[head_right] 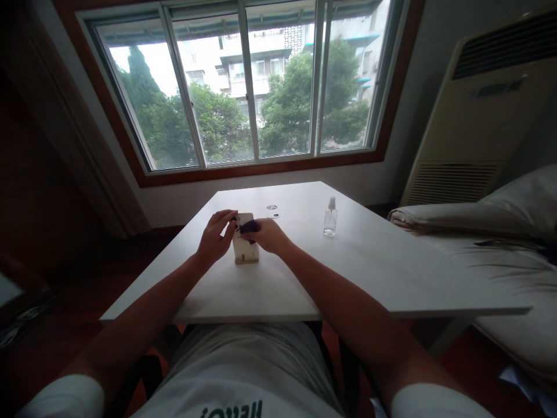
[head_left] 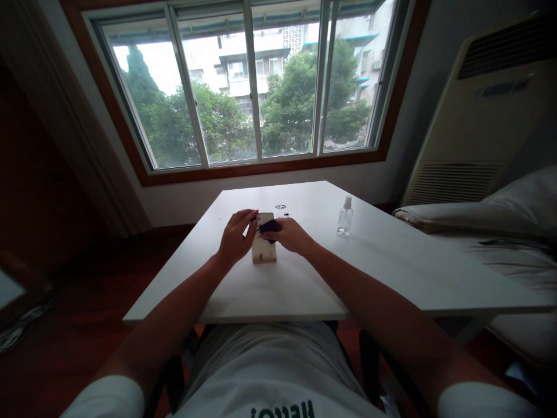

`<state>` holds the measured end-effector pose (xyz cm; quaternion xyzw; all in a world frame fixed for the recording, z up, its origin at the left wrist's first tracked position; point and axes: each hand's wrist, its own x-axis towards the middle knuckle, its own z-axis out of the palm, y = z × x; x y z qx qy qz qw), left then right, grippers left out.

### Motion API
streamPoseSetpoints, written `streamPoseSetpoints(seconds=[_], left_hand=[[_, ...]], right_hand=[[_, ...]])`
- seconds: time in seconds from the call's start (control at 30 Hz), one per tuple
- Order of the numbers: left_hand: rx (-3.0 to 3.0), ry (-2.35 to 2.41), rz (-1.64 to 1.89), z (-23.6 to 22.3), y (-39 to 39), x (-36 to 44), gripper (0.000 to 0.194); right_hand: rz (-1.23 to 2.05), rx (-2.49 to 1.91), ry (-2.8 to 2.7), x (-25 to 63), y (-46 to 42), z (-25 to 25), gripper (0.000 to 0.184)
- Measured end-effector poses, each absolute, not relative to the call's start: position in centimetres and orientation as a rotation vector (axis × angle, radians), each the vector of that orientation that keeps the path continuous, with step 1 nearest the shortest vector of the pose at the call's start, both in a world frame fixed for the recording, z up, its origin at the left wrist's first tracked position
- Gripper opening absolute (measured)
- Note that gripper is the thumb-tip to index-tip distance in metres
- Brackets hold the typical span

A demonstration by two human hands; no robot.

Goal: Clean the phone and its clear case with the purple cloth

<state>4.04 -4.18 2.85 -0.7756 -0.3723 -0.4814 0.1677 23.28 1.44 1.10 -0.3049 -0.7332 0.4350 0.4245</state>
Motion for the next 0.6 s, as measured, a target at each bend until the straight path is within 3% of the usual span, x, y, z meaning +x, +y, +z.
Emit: streamPoseSetpoints(seconds=[0.13,0.33,0.6], left_hand=[[-2.214,-1.05,-1.365,2.8,-4.1,4.0,0.034],[-2.239,-1.05,-1.358,2.7,-4.2,4.1,0.035],[-2.237,-1.077,-1.383,2.6,-4.3,4.3,0.036]], right_hand=[[1.2,-0.859,-1.913,23.5,2.0,0.3,0.028],[1.024,-1.018,-2.132,23.7,2.4,-0.3,0.026],[1.077,-0.99,-2.112,23.4,3.0,-1.4,0.031]])
